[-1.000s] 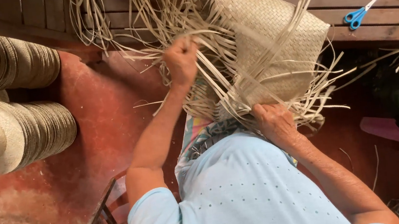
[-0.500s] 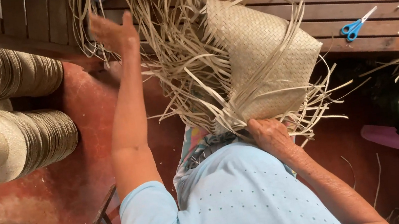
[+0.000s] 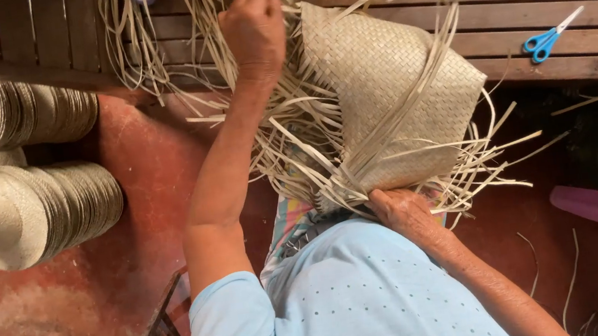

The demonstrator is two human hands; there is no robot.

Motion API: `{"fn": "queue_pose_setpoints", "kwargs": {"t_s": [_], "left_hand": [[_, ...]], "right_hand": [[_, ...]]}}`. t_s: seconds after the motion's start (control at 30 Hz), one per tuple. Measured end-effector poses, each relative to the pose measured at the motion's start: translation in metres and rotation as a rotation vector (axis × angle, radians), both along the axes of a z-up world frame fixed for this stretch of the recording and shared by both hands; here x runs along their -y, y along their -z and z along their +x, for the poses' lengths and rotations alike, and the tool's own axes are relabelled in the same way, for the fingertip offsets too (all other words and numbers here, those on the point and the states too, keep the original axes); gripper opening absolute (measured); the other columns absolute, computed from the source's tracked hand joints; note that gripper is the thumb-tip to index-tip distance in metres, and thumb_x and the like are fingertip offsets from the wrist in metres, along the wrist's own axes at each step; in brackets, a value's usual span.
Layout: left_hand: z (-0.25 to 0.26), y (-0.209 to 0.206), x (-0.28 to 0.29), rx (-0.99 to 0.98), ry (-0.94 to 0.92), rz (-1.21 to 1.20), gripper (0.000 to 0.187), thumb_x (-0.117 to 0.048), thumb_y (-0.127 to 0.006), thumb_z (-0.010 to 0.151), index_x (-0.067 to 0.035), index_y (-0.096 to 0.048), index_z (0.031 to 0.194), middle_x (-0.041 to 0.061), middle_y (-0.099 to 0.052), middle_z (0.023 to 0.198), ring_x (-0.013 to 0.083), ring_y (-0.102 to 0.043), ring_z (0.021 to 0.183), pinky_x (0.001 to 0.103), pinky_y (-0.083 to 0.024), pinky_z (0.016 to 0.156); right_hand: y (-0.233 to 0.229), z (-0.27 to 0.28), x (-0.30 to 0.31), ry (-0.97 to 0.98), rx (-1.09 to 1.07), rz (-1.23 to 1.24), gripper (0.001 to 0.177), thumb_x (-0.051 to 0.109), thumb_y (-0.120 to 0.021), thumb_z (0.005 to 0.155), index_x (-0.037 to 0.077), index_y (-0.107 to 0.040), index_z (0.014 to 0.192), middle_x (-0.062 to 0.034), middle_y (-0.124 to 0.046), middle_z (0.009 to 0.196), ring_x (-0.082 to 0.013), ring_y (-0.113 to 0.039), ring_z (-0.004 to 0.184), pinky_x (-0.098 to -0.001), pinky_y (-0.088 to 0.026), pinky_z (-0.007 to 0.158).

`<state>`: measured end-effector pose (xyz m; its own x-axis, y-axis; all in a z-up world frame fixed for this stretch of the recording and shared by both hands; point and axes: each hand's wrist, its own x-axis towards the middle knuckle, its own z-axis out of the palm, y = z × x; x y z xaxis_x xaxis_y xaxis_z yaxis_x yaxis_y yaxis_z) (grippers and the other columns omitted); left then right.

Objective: Weaving a hat using dried plant fibers on a wooden workbench.

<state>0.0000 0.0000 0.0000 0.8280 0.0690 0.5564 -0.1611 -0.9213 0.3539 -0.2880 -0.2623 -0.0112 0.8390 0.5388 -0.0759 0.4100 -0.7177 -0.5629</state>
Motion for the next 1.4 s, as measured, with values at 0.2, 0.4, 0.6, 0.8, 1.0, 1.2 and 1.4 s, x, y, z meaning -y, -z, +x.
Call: {"fn": "queue_pose_setpoints", "kwargs": {"t_s": [0.2,0.4,0.6,0.8,1.0,1.2,1.4], "left_hand": [[-0.039,-0.019,-0.075,-0.092,0.088,-0.72,0.015,-0.004,-0.063,0.098,0.004,-0.076,0.098,0.008,-0.073,0.073,0.0071,-0.055,0.046,0.015,-0.04,0.033],[-0.081,-0.034,-0.141,-0.323,-0.624,-1.321,0.015,-0.004,-0.08,0.083,-0.001,-0.074,0.097,0.006,-0.075,0.079,0.0096,-0.068,0.061,0.015,-0.061,0.051],[-0.153,0.046,-0.254,0.083,-0.739,-1.27,0.013,-0.017,-0.084,0.075,-0.007,-0.077,0.075,0.009,-0.066,0.053,0.0071,-0.058,0.039,0.018,-0.045,0.034],[-0.182,0.056,-0.233,-0.21,-0.8,-1.253,0.051,-0.055,-0.072,0.091,-0.005,-0.067,0.079,0.01,-0.069,0.056,0.0082,-0.06,0.037,0.019,-0.041,0.031],[-0.091,-0.016,-0.135,0.352,-0.079,-0.52,0.01,-0.003,-0.067,0.098,0.002,-0.073,0.093,0.01,-0.063,0.086,0.0192,-0.057,0.075,0.022,-0.051,0.054],[-0.037,-0.014,-0.083,-0.225,0.297,-0.339,0.088,-0.075,-0.015,0.099,-0.012,-0.058,0.142,-0.011,-0.041,0.054,0.0017,-0.036,0.038,0.021,-0.03,0.031],[-0.089,-0.035,-0.142,-0.427,0.443,-0.495,0.008,-0.003,-0.073,0.098,-0.003,-0.077,0.091,0.005,-0.074,0.075,0.0076,-0.054,0.05,0.016,-0.036,0.045]], "right_hand": [[0.005,0.004,0.002,-0.022,-0.072,-0.016,0.034,0.02,-0.057,0.103,0.014,-0.038,0.075,-0.0012,-0.047,0.055,-0.0152,-0.044,0.045,-0.0387,-0.03,0.042],[-0.001,0.003,0.003,0.025,-0.208,-0.028,0.035,0.02,-0.055,0.104,0.017,-0.035,0.076,0.0028,-0.039,0.059,-0.0119,-0.037,0.05,-0.0361,-0.028,0.045],[0.003,-0.004,0.009,0.044,-0.169,-0.149,0.023,0.038,-0.054,0.099,0.02,-0.05,0.085,-0.0062,-0.062,0.063,-0.0286,-0.07,0.066,-0.0401,-0.056,0.06],[-0.011,-0.004,0.005,0.069,-0.156,-0.202,0.023,0.037,-0.054,0.101,0.019,-0.051,0.086,-0.0098,-0.065,0.065,-0.0314,-0.071,0.069,-0.0411,-0.057,0.061],[0.005,-0.01,0.005,0.011,-0.075,-0.267,0.026,0.022,-0.057,0.104,0.016,-0.044,0.083,0.0009,-0.05,0.056,-0.0159,-0.046,0.045,-0.0354,-0.039,0.042],[-0.004,-0.014,-0.001,0.036,-0.052,-0.225,0.029,0.019,-0.055,0.104,0.015,-0.039,0.08,-0.0013,-0.049,0.056,-0.0187,-0.047,0.047,-0.039,-0.035,0.045],[-0.041,-0.008,-0.002,0.006,-0.006,-0.262,0.032,0.019,-0.058,0.104,0.018,-0.039,0.078,0.0041,-0.045,0.057,-0.0122,-0.04,0.047,-0.0333,-0.031,0.043]]}}
